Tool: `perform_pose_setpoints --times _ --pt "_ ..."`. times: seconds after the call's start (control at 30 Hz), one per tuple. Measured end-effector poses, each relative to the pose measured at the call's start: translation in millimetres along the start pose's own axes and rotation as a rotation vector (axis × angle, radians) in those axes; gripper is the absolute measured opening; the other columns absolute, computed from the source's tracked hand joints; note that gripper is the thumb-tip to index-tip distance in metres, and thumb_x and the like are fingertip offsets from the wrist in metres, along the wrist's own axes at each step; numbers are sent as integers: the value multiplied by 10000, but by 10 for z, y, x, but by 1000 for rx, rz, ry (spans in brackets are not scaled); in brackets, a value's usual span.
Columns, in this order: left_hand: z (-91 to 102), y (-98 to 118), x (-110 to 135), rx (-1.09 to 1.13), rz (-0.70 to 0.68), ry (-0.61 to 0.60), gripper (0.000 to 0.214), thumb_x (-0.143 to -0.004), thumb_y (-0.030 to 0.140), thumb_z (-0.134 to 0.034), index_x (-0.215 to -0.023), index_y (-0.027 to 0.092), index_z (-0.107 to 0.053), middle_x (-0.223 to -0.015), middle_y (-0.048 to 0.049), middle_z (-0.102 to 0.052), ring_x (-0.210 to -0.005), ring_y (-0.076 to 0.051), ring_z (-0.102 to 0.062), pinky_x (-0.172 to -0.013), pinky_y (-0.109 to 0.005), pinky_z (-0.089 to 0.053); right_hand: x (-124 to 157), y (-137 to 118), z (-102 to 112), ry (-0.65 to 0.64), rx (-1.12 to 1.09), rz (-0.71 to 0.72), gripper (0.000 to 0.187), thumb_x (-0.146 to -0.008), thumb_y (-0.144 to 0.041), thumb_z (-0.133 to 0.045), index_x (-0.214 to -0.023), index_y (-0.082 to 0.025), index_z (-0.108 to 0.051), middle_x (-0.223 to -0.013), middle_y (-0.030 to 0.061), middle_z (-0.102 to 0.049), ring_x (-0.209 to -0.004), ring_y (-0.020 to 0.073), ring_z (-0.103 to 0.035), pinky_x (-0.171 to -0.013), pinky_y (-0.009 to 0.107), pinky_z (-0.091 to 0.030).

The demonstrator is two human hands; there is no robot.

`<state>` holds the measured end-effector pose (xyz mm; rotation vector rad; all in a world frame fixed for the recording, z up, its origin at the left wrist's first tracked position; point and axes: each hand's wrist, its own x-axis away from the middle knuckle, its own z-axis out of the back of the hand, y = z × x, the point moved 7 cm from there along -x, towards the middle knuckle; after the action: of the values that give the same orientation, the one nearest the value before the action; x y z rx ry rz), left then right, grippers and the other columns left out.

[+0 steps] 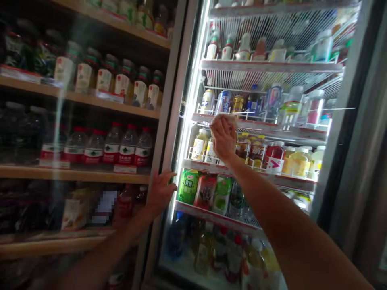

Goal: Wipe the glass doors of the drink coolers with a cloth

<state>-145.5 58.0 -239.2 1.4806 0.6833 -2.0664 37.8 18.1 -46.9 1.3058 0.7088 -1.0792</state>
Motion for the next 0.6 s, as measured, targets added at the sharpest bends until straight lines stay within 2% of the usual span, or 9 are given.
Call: perform_pose_setpoints --times 0.07,0.13,0.2,0.27,0.33,0.37,0.43,0.5,0.6 --pt "32 -39 39 26 -5 -17 232 -805 123 -498 -659 242 -635 -838 -4 -643 -911 -163 -568 -1013 -470 -322 258 -394 -143 -77 -20 93 525 -816 -157 -412 -1331 -256 -427 -1463 20 -332 -1373 248 -219 -1112 531 -136" --pt "61 -65 79 30 -50 -30 243 -808 112 -487 -652 237 -623 -711 15 -601 -772 -132 -564 -976 -447 -354 722 -799 -258 -176 -37 193 539 -804 -137 -427 -1334 -237 -426 -1453 46 -350 -1368 264 -227 -1105 523 -167" --pt "95 -90 107 12 -101 -28 251 -816 97 -464 -652 224 -605 -697 19 -588 -836 -140 -580 -1013 -484 -308 1191 -1174 -355 -275 -90 372 550 -794 -124 -438 -1336 -217 -426 -1430 63 -388 -1364 253 -237 -1102 481 -209" --pt "107 -120 109 -21 -131 -32 251 -819 84 -452 -654 214 -591 -698 13 -584 -1005 -168 -571 -1063 -536 -219 1442 -1432 -394 -321 -176 613 506 -809 -138 -431 -1304 -240 -460 -1395 28 -442 -1342 197 -291 -1111 423 -226" --pt "86 -135 80 -54 -155 -49 252 -815 70 -449 -648 207 -579 -685 8 -576 -1125 -190 -529 -1080 -565 -168 1304 -1425 -388 -308 -195 686 486 -826 -134 -412 -1293 -255 -466 -1396 9 -442 -1335 178 -306 -1118 428 -212" --pt "64 -137 55 -71 -160 -62 254 -811 64 -449 -641 205 -573 -677 6 -572 -1153 -197 -515 -1083 -570 -164 1106 -1325 -371 -276 -175 619 486 -829 -127 -405 -1295 -252 -463 -1409 17 -423 -1341 190 -297 -1118 455 -198" --pt "2 -125 -2 -108 -169 -101 251 -802 54 -452 -640 206 -571 -685 2 -574 -1194 -203 -491 -1092 -564 -168 672 -989 -312 -176 -97 304 486 -824 -125 -415 -1297 -224 -464 -1444 61 -364 -1358 255 -259 -1104 532 -170" --pt "-55 -98 -46 -142 -188 -147 250 -790 44 -455 -650 212 -576 -699 0 -576 -1229 -202 -463 -1105 -546 -171 519 -824 -275 -136 -71 171 481 -819 -132 -436 -1292 -208 -473 -1443 78 -362 -1358 277 -253 -1103 538 -169" --pt "-66 -86 -64 -154 -216 -185 243 -782 43 -457 -647 208 -574 -711 -2 -580 -1252 -212 -445 -1108 -540 -182 749 -1054 -327 -219 -127 439 473 -828 -122 -428 -1294 -200 -467 -1402 62 -428 -1333 231 -310 -1113 470 -214"
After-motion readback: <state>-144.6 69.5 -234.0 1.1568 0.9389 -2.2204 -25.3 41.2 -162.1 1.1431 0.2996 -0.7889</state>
